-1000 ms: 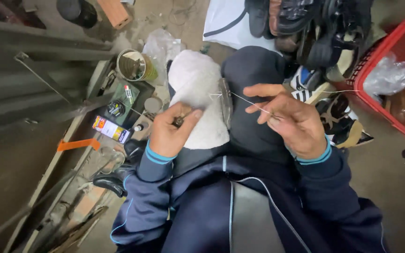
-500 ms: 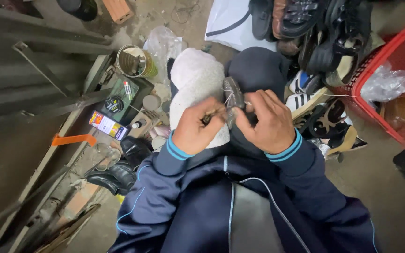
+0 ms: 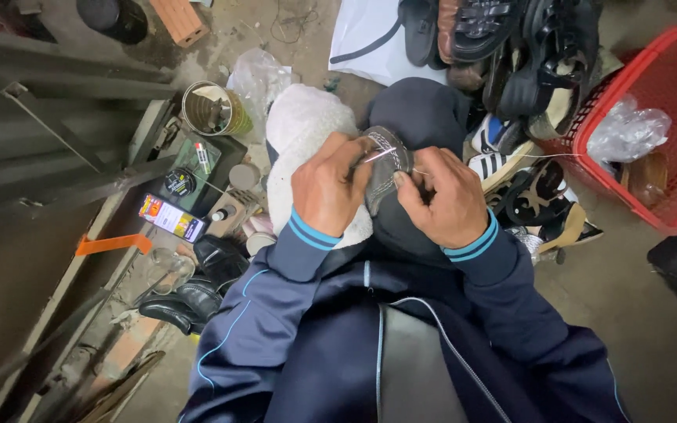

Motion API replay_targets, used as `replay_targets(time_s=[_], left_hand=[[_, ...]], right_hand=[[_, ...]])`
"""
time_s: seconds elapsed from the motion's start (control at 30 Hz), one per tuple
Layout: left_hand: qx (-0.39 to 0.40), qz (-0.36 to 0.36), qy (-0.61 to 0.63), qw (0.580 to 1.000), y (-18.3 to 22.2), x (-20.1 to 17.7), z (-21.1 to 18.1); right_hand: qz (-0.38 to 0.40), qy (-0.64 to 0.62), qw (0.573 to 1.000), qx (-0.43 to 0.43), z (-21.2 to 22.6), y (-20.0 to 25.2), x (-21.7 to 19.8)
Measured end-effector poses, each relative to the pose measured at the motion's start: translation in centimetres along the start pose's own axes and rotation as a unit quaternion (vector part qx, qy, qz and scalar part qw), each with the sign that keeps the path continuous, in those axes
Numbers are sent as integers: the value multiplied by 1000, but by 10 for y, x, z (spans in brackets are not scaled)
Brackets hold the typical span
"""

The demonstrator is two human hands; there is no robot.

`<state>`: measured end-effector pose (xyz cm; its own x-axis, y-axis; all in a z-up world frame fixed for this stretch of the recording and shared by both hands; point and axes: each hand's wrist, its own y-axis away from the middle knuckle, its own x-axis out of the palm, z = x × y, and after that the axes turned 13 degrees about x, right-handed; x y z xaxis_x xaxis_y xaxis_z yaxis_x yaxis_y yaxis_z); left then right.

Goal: Hand-sewing a shoe sole onto a shoe using a needle and thread.

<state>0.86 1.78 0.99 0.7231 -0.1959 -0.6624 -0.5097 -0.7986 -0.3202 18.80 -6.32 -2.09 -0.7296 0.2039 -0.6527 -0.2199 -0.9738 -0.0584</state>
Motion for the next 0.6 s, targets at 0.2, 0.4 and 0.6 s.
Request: replay_targets(time_s=[0.2,0.4,0.6], left_hand=[[-54,-8,80,995,6,8,3],[-167,-20,282,945,21,5,-3],[-156,-28,321,934,20,-2,-13]], right_hand=[[2,-13,1000,4,-10,2,4],[56,-170,975,130,-5,4,-8],[67,-591,785,174,-28,-4,-57]])
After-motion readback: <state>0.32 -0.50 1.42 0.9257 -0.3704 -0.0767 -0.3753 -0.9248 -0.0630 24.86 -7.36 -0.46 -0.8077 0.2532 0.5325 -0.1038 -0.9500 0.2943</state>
